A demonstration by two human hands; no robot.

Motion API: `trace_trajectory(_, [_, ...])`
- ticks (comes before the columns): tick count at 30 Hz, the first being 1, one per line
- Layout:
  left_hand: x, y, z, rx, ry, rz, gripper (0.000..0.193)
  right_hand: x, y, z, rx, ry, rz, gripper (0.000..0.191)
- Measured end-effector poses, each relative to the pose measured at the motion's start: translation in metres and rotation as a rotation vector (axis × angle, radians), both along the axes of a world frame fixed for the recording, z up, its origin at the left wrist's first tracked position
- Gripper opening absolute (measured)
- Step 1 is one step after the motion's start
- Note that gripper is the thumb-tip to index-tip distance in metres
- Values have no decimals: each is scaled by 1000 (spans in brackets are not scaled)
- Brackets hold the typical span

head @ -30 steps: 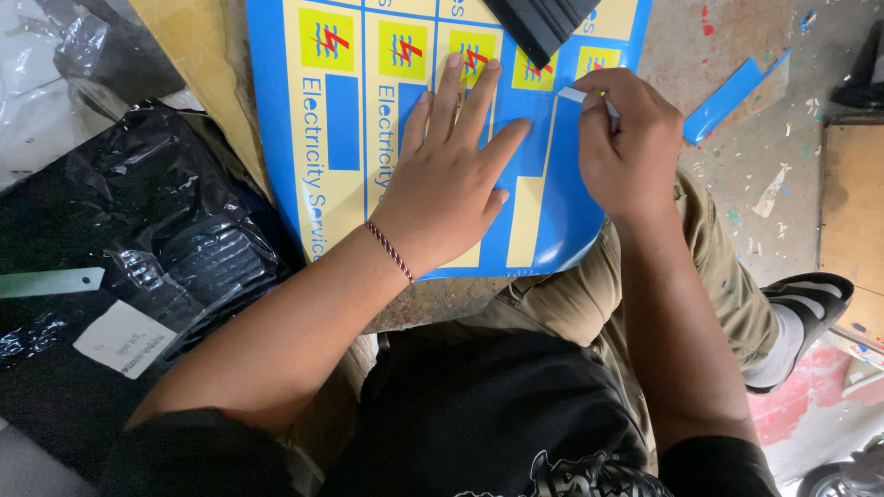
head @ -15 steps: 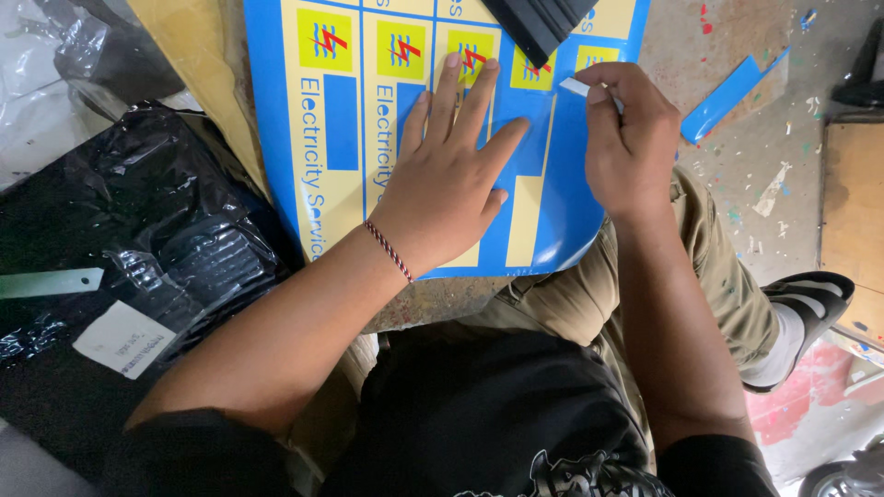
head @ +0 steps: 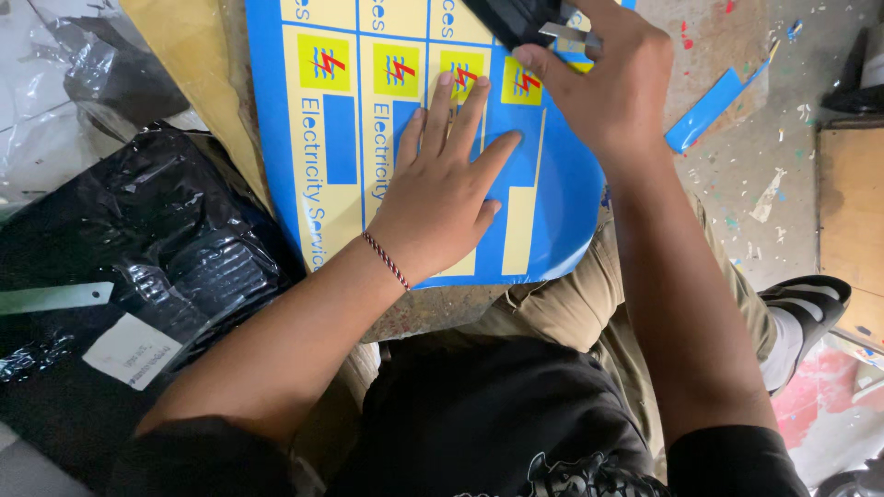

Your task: The person uses a small metal tool to carefully lift and peel off blue vinyl letters and graphics from a blue and yellow sign. They work methodically to remove the material in strips and small pieces.

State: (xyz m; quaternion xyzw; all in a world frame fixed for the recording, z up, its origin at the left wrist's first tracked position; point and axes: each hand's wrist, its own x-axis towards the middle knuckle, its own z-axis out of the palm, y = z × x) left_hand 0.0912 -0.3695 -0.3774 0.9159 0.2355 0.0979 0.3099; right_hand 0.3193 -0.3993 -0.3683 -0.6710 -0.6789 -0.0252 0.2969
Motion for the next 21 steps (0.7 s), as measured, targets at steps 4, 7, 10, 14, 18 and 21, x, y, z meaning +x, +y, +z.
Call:
trace_trajectory(4, [-2,2,3,-4,-6,7,66,14,8,-4,-65,70,-133,24])
trace_trajectory(7, [-2,3,0,-3,-12,2,65,26,0,-20,-17,201,-189,11])
trace_trajectory(10, [-2,3,-4,4,-6,2,65,32,-15,-27,-103,317,-280,27])
trace_trajectory(14, [-2,0,-6,13,-5,4,66,29,-34,-16,-65,304,-40,22])
trace_trajectory(18, [-1,-3,-4,14,-11,8,68,17,-21,-4,-21,152,12,16])
trace_trajectory(21, [0,-3,1,-3,1,1,69,14,3,4,-141,129,-103,19])
